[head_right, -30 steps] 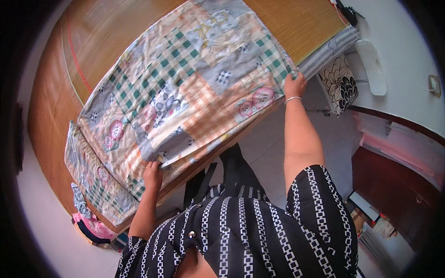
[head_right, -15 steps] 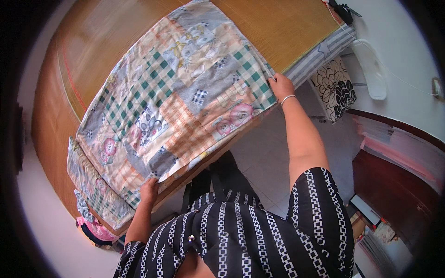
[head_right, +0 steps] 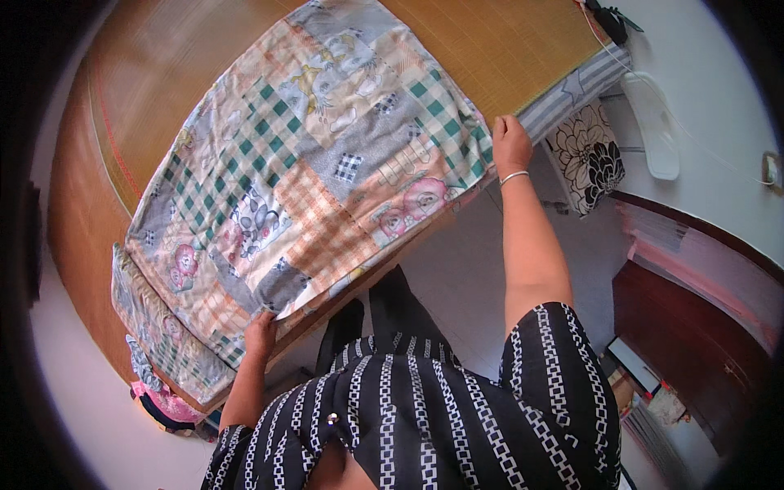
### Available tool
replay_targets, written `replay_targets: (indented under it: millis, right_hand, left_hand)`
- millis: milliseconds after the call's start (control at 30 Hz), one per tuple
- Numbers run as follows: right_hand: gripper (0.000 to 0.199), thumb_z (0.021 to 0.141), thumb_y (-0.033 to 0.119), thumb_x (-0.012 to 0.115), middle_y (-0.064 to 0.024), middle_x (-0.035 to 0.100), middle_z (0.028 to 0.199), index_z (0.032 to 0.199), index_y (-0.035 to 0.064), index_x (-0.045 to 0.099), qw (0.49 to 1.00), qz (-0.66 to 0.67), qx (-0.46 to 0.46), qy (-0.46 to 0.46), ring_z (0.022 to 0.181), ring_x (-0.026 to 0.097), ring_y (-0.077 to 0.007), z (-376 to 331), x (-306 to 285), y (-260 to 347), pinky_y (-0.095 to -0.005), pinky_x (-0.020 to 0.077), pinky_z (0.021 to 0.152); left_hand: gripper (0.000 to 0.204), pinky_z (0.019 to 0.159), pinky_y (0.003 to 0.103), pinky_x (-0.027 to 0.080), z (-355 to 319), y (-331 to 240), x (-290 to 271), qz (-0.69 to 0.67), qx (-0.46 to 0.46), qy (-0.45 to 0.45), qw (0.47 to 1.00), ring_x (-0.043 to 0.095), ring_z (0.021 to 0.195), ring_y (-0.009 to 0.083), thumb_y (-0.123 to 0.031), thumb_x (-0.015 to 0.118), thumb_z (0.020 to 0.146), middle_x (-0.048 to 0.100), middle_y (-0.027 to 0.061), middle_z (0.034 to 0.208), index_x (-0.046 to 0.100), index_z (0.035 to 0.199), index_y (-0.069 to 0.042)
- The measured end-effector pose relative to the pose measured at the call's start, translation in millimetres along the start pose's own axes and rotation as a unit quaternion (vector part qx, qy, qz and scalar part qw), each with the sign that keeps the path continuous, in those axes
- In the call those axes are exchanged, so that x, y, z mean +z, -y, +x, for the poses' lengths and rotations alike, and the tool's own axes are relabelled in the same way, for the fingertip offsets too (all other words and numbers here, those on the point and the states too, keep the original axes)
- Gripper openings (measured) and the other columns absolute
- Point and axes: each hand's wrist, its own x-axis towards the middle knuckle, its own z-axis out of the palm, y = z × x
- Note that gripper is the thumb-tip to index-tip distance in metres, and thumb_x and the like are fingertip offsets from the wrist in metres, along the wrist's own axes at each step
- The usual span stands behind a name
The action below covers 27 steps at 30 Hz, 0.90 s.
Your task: The person folds a patterned blanket and a blue striped sheet on a mat, then places a pink pillow on the folded items and spreads a patchwork quilt over the mat.
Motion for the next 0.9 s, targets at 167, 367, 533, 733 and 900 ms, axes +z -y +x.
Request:
replay_targets:
  millis: [167,367,533,733,900]
  right_hand:
    - [0.028,0.080,0.033,0.054,-0.0143,0.060,0.075,0.077,0.0055,0.057,0.980,-0.078,0.036,0.181,0.071,0.057,-0.0334,-20.2,-14.5,-7.2,-0.0404,0.0444,0.062]
    - [0.027,0.078,0.030,0.058,-0.0147,0.060,0.075,0.078,0.0029,0.056,0.984,-0.015,0.039,0.174,0.072,0.057,-0.0319,-5.5,-26.0,-7.2,-0.0391,0.0446,0.064]
    - [0.025,0.081,0.026,0.055,-0.0170,0.059,0.074,0.083,0.0015,0.052,0.990,0.101,-0.091,0.048,0.073,0.057,-0.0331,47.5,-71.4,62.9,-0.0385,0.0442,0.063]
    - [0.023,0.082,0.024,0.056,-0.0168,0.058,0.072,0.079,0.0022,0.051,0.997,0.030,-0.039,0.051,0.070,0.057,-0.0333,44.7,-77.2,26.6,-0.0396,0.0435,0.060]
    - [0.025,0.080,0.026,0.057,-0.0169,0.059,0.075,0.078,0.0011,0.053,0.997,0.026,0.030,0.068,0.072,0.057,-0.0334,8.3,-18.6,-25.6,-0.0398,0.0440,0.065]
  left_hand:
    - [0.015,0.065,0.042,0.046,-0.6,-0.8,-0.1,0.011,-0.008,0.012,1.000,0.057,0.077,0.0320,-0.016,0.053,0.076,0.058,0.0114,0.085,0.058,0.089,-0.012]
    - [0.013,0.064,0.042,0.045,-1.0,1.2,-3.3,-0.011,0.003,-0.004,1.000,0.057,0.076,0.0321,-0.017,0.054,0.075,0.058,0.0114,0.084,0.057,0.087,-0.012]
    - [0.010,0.062,0.042,0.045,-14.1,-3.9,-8.6,-0.031,0.020,-0.082,0.996,0.056,0.073,0.0327,-0.011,0.055,0.073,0.057,0.0123,0.081,0.056,0.083,-0.009]
    - [0.011,0.060,0.042,0.045,-16.2,-17.9,-6.4,0.004,0.057,-0.128,0.990,0.055,0.072,0.0321,-0.005,0.054,0.068,0.055,0.0127,0.078,0.055,0.079,-0.007]
    - [0.008,0.061,0.041,0.045,-6.3,-10.9,8.8,0.023,0.030,-0.089,0.995,0.057,0.073,0.0318,-0.011,0.057,0.072,0.057,0.0107,0.081,0.057,0.080,-0.009]
